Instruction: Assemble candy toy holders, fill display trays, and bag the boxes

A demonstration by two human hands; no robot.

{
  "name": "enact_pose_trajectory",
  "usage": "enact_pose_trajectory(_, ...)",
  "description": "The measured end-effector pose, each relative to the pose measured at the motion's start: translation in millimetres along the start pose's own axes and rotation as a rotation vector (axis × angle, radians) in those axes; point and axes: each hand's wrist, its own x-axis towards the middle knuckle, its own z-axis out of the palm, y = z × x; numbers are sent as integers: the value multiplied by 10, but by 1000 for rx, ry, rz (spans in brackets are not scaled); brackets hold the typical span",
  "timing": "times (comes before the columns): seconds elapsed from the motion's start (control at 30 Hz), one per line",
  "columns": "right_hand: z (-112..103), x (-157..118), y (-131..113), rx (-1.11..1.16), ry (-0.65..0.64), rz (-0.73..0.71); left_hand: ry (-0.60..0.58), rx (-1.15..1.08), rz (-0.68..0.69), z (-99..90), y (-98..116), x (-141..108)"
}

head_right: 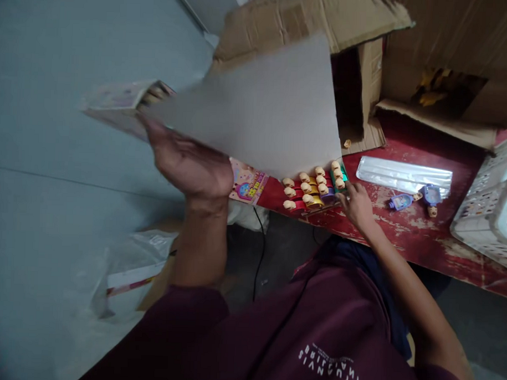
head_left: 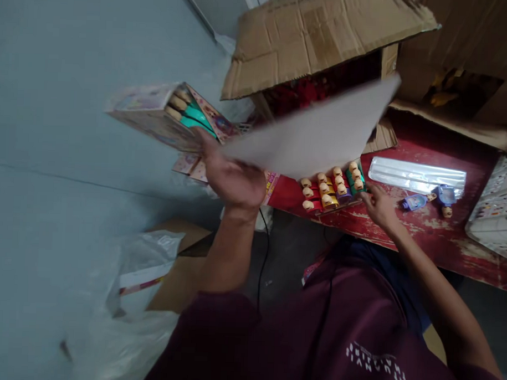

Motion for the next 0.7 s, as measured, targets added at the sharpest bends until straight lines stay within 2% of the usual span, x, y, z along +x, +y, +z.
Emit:
enact_pose_trajectory(0.13, -406, -25, 267, 479, 91, 128, -119, -100, -12, 278, 128, -647)
enact_pose_trajectory(0.2, -655, 29, 266, 617, 80, 141, -189, -127, -26, 496, 135, -914)
enact_pose_trajectory(0.23, -758, 72, 220, 625, 43, 111, -187, -98, -57, 632, 127, -1020)
enact_pose_trajectory(0.27, -833, 122, 148, 581, -8, 51, -158, -43, -108, 785, 110, -1107)
enact_pose_trajectory(0.33, -875, 238, -51, 346, -112, -139, -18, 130, -282, 1120, 45, -1233)
enact_pose_trajectory(0.4, -775, 363, -270, 24, -196, -349, 117, 217, -436, 1445, -67, -1307)
enact_pose_trajectory(0.47, -593, 482, -456, -258, -262, -496, 229, 210, -501, 1704, -220, -1332)
enact_pose_trajectory(0.53, -421, 570, -586, -437, -316, -553, 324, 177, -505, 1871, -396, -1301)
enact_pose_trajectory(0.6, -336, 608, -671, -537, -342, -545, 409, 153, -502, 1967, -567, -1211)
enact_pose_trajectory(0.7, -427, 597, -767, -612, -332, -462, 586, 127, -588, 2092, -735, -1011)
